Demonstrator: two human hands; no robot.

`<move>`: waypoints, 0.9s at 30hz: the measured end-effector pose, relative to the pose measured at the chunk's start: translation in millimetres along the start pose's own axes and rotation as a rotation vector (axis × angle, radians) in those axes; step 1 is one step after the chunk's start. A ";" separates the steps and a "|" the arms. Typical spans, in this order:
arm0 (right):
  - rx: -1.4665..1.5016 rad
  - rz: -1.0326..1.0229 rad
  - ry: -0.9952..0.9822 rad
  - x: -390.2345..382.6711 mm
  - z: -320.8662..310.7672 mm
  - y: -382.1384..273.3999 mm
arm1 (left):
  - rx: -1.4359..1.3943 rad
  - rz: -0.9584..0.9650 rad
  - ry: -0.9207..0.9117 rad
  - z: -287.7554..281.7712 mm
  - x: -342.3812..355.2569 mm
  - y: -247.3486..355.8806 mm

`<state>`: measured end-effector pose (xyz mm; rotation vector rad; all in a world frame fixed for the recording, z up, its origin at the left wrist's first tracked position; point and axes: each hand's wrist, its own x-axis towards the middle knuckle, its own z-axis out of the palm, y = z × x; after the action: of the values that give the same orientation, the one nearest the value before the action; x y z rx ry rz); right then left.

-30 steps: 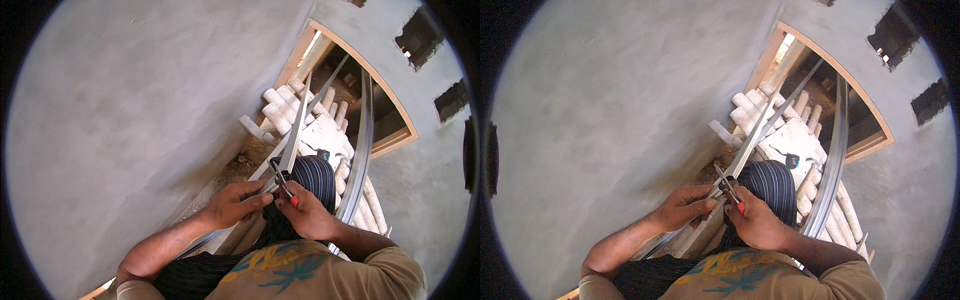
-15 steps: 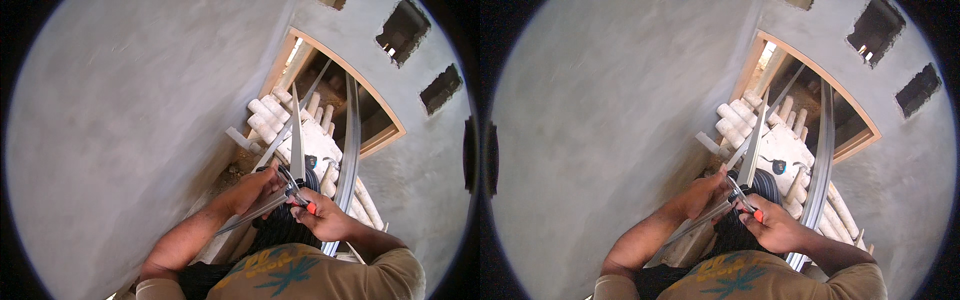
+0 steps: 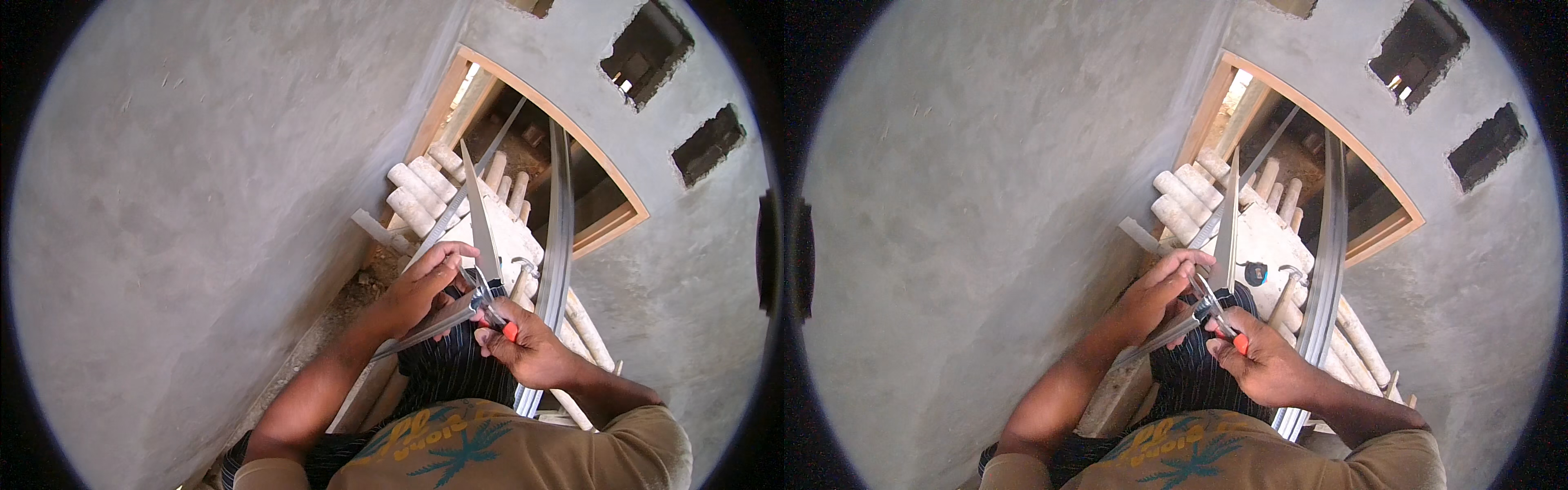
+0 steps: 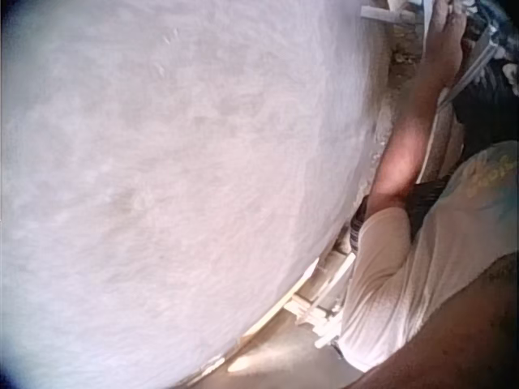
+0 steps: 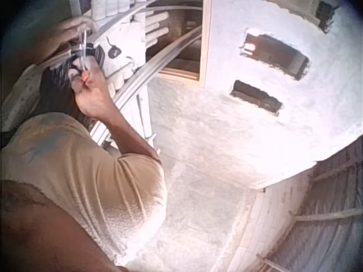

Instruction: The person measures a metal track with a tape measure, marks it with a pencil, and cuts through it using metal shears.

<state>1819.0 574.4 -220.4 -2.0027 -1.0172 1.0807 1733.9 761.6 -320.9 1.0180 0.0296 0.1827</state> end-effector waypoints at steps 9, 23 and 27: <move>-0.190 -0.087 0.089 -2.2 -1.6 -5.4 | -0.048 -0.334 -0.044 1.6 32.8 10.0; -0.292 0.032 0.288 0.8 1.7 -12.5 | -0.349 -0.193 -0.010 11.8 77.2 -8.9; -0.296 0.004 0.290 2.7 2.4 -8.0 | -0.377 -0.197 -0.041 13.3 75.1 -8.3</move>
<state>1815.2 581.0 -216.1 -2.3138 -1.0632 0.6422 1810.4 758.6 -316.4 0.6380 0.0551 -0.0139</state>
